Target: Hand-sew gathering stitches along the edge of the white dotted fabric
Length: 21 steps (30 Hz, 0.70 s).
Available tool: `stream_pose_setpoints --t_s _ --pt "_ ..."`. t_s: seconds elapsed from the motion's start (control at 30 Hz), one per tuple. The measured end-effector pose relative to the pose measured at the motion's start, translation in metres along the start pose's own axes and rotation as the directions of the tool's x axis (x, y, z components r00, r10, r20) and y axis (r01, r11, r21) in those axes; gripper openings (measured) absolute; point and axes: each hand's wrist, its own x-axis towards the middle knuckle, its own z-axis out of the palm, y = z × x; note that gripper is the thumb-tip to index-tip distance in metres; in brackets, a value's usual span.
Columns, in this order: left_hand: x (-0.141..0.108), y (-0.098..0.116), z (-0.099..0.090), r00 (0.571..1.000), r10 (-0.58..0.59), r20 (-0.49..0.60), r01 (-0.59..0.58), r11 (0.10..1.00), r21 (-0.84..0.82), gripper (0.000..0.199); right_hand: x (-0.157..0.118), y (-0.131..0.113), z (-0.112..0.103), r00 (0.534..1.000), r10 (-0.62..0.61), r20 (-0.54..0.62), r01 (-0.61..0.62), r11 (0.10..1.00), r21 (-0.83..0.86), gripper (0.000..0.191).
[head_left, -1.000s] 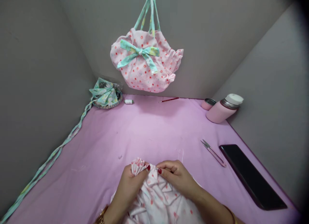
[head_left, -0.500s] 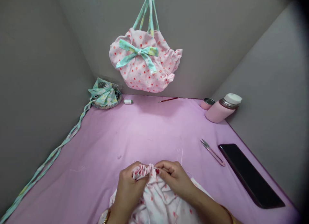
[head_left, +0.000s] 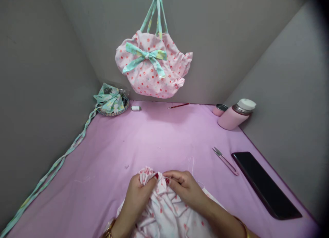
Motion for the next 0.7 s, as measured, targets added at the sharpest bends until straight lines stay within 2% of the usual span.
stream_pose_setpoints --t_s 0.2,0.4,0.7 --pt "0.0 -0.0024 0.0003 0.995 -0.073 0.075 0.083 0.984 -0.155 0.019 0.001 0.0039 -0.0005 0.998 0.066 0.001 -0.066 0.994 0.084 0.027" --pt "-0.0015 -0.0007 0.0016 0.977 -0.133 0.168 0.189 0.904 -0.384 0.014 0.0022 0.0015 -0.0035 0.995 0.085 0.057 -0.095 0.972 0.213 0.029" --pt "-0.0016 0.0008 0.0005 0.966 -0.154 0.208 0.232 0.873 -0.43 0.015 0.002 0.0019 -0.0055 0.993 0.068 0.097 -0.093 0.953 0.288 0.025"
